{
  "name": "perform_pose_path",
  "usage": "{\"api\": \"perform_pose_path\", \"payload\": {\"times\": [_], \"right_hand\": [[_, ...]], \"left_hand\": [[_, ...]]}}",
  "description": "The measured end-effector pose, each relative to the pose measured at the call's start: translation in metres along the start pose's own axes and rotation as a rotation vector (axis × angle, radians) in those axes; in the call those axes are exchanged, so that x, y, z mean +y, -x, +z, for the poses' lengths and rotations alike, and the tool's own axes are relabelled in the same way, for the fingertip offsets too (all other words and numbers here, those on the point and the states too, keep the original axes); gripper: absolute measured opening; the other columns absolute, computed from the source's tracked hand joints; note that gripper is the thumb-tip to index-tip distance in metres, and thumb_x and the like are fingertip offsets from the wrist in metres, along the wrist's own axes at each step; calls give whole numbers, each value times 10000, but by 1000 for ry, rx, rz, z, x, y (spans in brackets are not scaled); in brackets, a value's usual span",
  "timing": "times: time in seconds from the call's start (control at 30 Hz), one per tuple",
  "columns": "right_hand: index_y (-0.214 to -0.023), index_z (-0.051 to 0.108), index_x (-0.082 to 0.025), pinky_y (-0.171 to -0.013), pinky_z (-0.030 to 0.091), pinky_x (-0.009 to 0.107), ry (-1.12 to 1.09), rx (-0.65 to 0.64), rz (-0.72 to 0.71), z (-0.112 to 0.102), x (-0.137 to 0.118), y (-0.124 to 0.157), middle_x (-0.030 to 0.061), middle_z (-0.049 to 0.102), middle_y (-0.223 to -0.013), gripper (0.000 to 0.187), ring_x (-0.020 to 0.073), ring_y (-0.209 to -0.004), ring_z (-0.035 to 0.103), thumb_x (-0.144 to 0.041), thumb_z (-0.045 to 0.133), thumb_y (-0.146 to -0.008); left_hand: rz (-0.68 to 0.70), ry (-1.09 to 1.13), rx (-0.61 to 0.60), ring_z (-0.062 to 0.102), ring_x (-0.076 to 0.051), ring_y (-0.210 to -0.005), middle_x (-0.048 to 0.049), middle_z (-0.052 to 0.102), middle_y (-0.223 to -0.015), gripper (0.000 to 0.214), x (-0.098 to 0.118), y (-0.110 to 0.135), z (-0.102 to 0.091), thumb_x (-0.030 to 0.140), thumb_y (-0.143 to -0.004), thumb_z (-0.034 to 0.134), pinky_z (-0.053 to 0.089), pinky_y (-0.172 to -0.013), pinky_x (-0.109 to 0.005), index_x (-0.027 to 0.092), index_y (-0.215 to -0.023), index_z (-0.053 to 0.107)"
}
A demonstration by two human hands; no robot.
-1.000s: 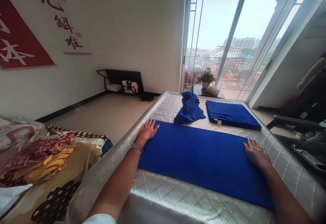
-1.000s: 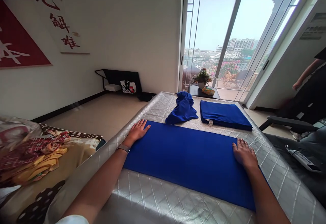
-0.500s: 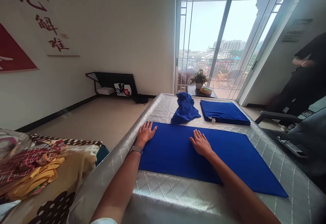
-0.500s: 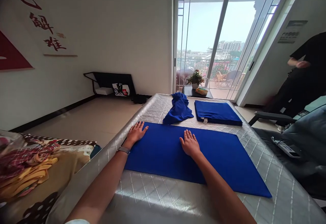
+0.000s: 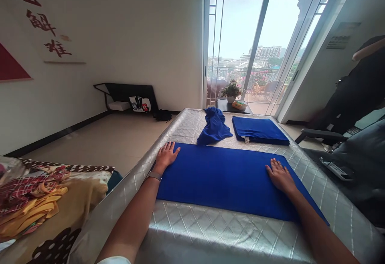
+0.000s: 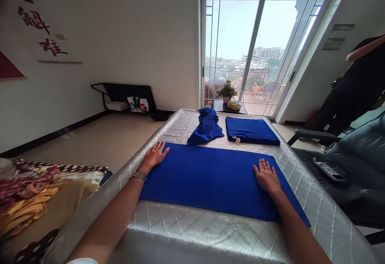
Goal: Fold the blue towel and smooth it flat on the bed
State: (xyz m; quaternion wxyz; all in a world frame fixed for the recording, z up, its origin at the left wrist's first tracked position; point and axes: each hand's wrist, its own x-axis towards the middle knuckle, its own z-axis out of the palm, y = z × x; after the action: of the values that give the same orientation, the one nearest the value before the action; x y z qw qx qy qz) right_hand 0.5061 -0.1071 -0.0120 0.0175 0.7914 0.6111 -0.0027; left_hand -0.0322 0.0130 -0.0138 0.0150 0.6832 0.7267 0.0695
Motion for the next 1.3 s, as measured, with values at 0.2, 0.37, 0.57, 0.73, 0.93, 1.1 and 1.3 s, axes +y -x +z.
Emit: {"api": "perform_pose_path", "payload": {"times": [0.2,0.37,0.57,0.73,0.93,1.1,1.3], "right_hand": [[-1583,174,-22,-1240,118,431,-29,-26,107,-2,28,-2,107,141,-1668,732,234,-1532,120,-456,88,-1000],[-1581,190,-21,-1240,102,421,-67,-1,109,-6,24,-2,112,170,-1664,740,232,-1529,133,-462,87,-995],[-1578,208,-24,-1236,110,426,-102,15,109,-5,25,-2,118,190,-1660,734,240,-1527,144,-451,98,-992],[-1579,216,-31,-1235,115,418,-107,17,116,-6,24,-2,107,191,-1661,737,236,-1525,155,-453,83,-989],[-1575,229,-26,-1231,137,447,-112,52,100,0,27,-5,112,207,-1655,747,247,-1520,174,-451,87,-977],[-1574,242,-33,-1232,130,444,-120,66,99,9,31,-9,111,209,-1656,759,244,-1521,172,-462,83,-968],[-1571,245,-27,-1235,126,427,-111,84,93,14,33,-11,109,211,-1657,771,239,-1523,164,-475,78,-966]], "left_hand": [[7,10,7,191,-256,-1518,-106,231,-1638,733,-2,-1,1,595,-1012,184,152,-1231,-469,137,-1577,273],[46,0,164,272,-279,-1492,-136,327,-1601,650,-4,4,-1,501,-1020,258,228,-1210,-485,119,-1533,372],[226,-48,309,371,-256,-1447,-156,446,-1534,546,33,24,-12,354,-1016,288,254,-1209,-421,81,-1428,518],[569,63,93,353,-212,-1458,-102,428,-1556,584,130,46,-5,471,-1042,252,242,-1215,-356,146,-1461,495],[636,137,-119,187,-225,-1520,-86,245,-1635,743,211,48,12,642,-1011,159,134,-1243,-413,183,-1584,267],[549,129,-119,170,-223,-1524,-55,225,-1645,772,179,36,7,682,-993,148,108,-1242,-405,202,-1587,256],[395,73,-102,170,-213,-1524,-46,227,-1647,741,99,20,-4,655,-1003,165,92,-1237,-404,204,-1583,260]]}}
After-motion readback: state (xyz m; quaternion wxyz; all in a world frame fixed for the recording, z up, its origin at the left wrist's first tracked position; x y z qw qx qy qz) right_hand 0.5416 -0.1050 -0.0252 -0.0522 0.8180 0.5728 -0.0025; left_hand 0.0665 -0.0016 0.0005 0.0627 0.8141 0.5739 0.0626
